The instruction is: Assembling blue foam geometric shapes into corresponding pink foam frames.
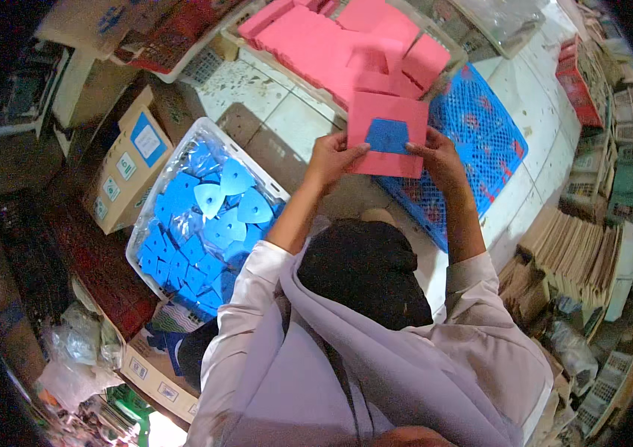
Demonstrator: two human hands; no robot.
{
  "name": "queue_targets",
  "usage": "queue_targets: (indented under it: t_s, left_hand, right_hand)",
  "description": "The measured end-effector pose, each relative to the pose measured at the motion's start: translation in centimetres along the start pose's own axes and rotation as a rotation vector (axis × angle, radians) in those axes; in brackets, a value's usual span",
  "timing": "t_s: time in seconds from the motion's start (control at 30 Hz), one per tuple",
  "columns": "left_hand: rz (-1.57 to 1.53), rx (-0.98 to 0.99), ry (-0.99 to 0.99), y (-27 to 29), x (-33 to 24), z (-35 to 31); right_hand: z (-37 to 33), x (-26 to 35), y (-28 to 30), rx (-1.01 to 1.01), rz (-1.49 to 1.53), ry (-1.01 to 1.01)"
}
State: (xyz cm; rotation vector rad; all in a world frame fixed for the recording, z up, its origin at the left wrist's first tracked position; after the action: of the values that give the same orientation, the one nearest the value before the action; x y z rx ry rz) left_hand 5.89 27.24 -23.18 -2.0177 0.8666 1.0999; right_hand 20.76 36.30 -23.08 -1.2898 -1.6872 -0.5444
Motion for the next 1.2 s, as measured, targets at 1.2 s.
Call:
queue_targets:
  t_s: [1.2]
  left_hand:
    - [0.473,-0.095,-0.237,4.8,-5.6,0.5]
  right_hand:
    - [5.6,9.5,-6.7,-0.257,-1.062,1.26]
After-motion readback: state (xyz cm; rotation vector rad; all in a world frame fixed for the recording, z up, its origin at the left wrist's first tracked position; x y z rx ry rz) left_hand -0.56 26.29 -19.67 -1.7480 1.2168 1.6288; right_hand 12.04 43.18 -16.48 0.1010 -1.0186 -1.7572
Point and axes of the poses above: each hand's wrist, its own z-axis towards the middle knuckle, its own y-axis out of the back of the hand, x = y × z, the point moved 10 cm from there along z, towards the middle knuckle, and after that the axes turned 14 degrees about -x, right-handed, at the moved point
